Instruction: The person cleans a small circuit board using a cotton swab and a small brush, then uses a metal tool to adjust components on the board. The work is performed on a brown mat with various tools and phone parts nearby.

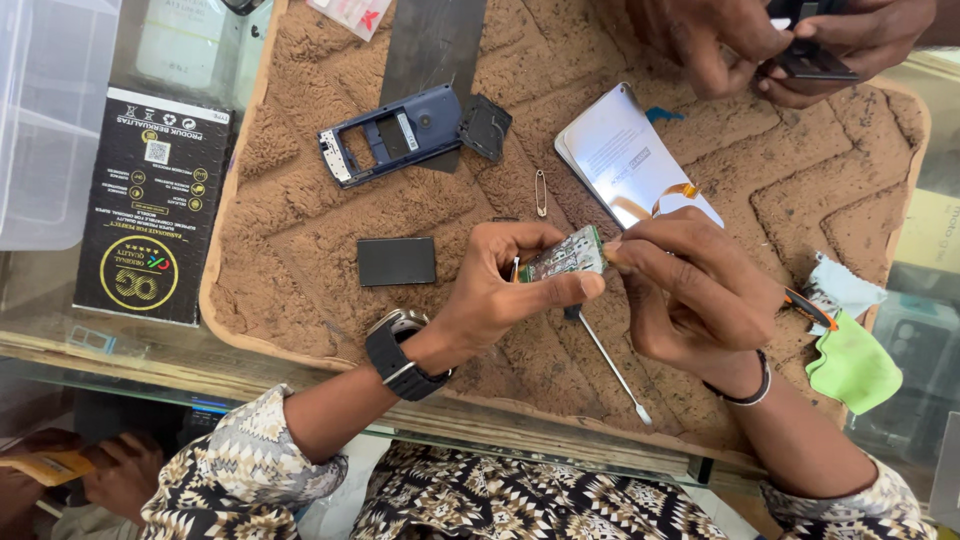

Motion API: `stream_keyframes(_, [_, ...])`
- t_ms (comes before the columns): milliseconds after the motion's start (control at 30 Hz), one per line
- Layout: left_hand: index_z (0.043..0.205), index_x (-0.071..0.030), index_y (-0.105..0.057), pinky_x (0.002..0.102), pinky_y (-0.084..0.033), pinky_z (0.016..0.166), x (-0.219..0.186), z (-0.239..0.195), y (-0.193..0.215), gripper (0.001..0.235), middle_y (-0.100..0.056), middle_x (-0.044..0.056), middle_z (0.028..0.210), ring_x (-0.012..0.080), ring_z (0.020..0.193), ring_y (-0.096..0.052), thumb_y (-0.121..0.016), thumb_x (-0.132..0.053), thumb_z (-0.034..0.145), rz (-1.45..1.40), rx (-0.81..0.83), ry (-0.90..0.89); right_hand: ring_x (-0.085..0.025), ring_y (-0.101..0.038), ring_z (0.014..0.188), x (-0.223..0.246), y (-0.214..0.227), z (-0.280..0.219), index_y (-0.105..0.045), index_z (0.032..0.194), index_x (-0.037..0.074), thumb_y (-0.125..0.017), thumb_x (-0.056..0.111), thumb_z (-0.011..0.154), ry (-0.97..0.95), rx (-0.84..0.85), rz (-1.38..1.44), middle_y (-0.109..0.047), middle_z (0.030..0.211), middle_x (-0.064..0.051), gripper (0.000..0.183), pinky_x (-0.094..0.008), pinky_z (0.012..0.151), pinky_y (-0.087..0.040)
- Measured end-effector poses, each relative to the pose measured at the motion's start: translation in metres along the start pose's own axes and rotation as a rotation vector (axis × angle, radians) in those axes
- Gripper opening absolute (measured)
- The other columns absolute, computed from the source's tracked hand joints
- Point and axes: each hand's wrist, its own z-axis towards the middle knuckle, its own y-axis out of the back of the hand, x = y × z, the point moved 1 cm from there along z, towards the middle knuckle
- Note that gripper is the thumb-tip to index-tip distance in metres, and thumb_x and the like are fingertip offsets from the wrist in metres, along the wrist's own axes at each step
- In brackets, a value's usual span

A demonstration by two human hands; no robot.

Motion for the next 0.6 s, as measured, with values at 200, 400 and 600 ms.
stream_keyframes(200, [0.099,-0.004,-0.078,0.020,-0.048,0.065,-0.007,0.000,0.000,0.039,-0.075,0.002,0.085,0.0062,0.074,-0.065,-0.083,-0.041,0.088,0.177,-0.033,-0.093,-0.031,-0.070,0.086,-0.002,0.003,-0.004,-0.070,0.104,-0.007,-0.069,-0.021,0.084,0.041,0.015,-0.055,-0.067,0.099,-0.018,0.024,-0.036,0.071,-0.056])
stream_keyframes(400, [0.100,-0.006,-0.075,0.020,-0.056,0.067,-0.008,-0.002,0.000,0.040,-0.077,0.001,0.088,0.0056,0.077,-0.072,-0.083,-0.044,0.088,0.137,-0.053,-0.119,-0.028,-0.071,0.085,0.000,0.001,-0.007,-0.070,0.104,-0.008,-0.068,-0.022,0.084,0.000,0.009,0.025,-0.068,0.102,-0.018,0.025,-0.034,0.070,-0.055])
stream_keyframes(600, [0.101,-0.005,-0.076,0.019,-0.050,0.063,-0.009,0.003,0.001,0.045,-0.075,0.000,0.087,0.0050,0.072,-0.067,-0.079,-0.048,0.089,0.184,-0.032,-0.137,-0.020,-0.070,0.077,-0.014,0.007,0.005,-0.073,0.104,-0.004,-0.072,-0.013,0.090,-0.257,0.061,0.425,-0.072,0.101,-0.016,0.017,-0.027,0.065,-0.057])
